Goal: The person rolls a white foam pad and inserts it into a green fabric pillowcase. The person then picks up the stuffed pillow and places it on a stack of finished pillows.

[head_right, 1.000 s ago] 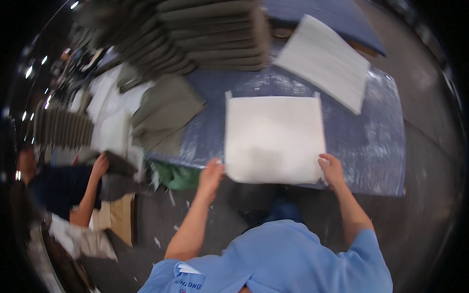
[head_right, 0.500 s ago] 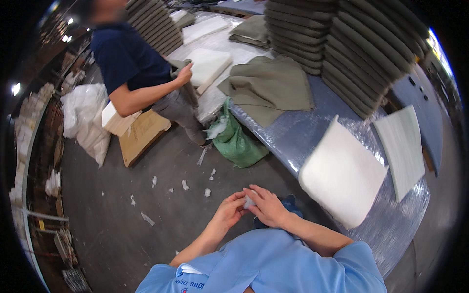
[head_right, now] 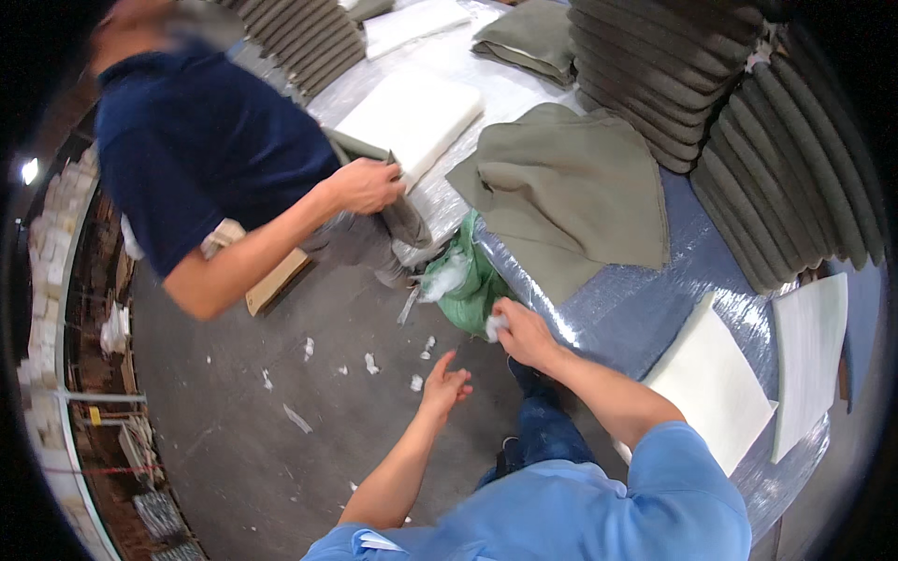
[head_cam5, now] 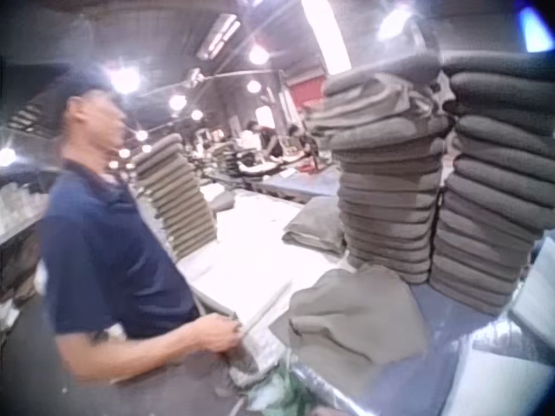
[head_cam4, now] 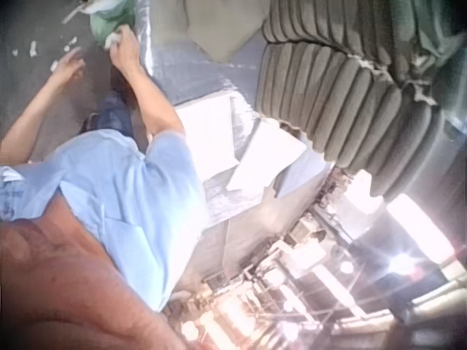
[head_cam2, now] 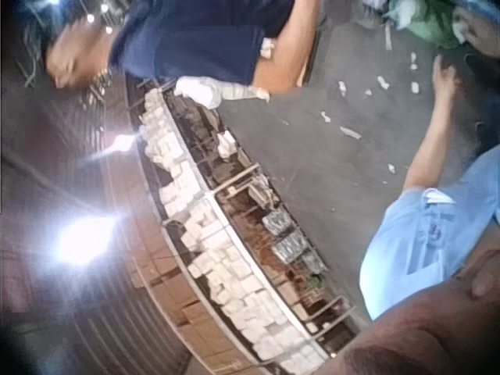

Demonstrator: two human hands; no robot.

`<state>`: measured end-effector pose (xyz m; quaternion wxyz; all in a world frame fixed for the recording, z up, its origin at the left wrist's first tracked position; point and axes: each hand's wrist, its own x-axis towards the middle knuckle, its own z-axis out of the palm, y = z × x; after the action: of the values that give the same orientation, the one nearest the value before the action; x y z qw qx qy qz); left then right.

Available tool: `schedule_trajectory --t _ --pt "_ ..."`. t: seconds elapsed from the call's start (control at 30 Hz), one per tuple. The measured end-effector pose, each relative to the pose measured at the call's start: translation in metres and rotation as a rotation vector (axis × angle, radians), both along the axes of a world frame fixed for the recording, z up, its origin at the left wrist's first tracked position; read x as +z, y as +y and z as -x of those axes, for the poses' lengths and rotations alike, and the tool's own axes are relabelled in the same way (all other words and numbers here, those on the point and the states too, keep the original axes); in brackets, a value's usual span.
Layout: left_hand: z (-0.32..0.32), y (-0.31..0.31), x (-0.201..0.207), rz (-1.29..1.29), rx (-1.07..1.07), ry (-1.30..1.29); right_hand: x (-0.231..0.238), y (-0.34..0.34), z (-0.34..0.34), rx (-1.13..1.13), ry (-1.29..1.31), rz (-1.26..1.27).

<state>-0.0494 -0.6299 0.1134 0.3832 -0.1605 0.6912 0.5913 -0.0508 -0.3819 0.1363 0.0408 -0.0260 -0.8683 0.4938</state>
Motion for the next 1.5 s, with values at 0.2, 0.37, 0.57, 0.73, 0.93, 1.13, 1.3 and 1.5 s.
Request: schedule_trajectory --t 0.2,0.37,0.57,0.73,0.93,1.13,1.3,1.5 --pt "0.132 0.046 -0.101 0.009 0.037 0.080 -0.046 -0.031 0.156 0.318 0.014 -0.225" --pt "0.191 0.104 -0.149 0.419 -0.663 0.477 -0.091 -0.041 0.251 0.451 -0.101 -0.672" --pt "0.183 0.098 -0.112 0.642 -0.624 0.521 -0.203 -0.067 0.303 0.501 -0.546 -0.605" --pt "0.192 0.101 -0.101 0.721 -0.702 0.400 -0.216 -0.079 0.309 0.541 -0.580 -0.595" --pt "0.182 0.063 -0.128 0.256 -0.296 0.343 -0.072 -0.062 0.277 0.569 -0.365 -0.521" --pt "0.131 0.039 -0.063 0.403 -0.389 0.446 -0.064 0.028 0.122 0.062 0.020 -0.165" --pt "0.040 -0.027 -0.004 0.470 -0.563 0.473 -0.057 0.139 0.045 -0.351 -0.023 -0.469" --pt "-0.041 -0.105 0.051 0.745 -0.641 0.001 -0.053 0.185 0.050 -0.230 -0.161 -0.699"
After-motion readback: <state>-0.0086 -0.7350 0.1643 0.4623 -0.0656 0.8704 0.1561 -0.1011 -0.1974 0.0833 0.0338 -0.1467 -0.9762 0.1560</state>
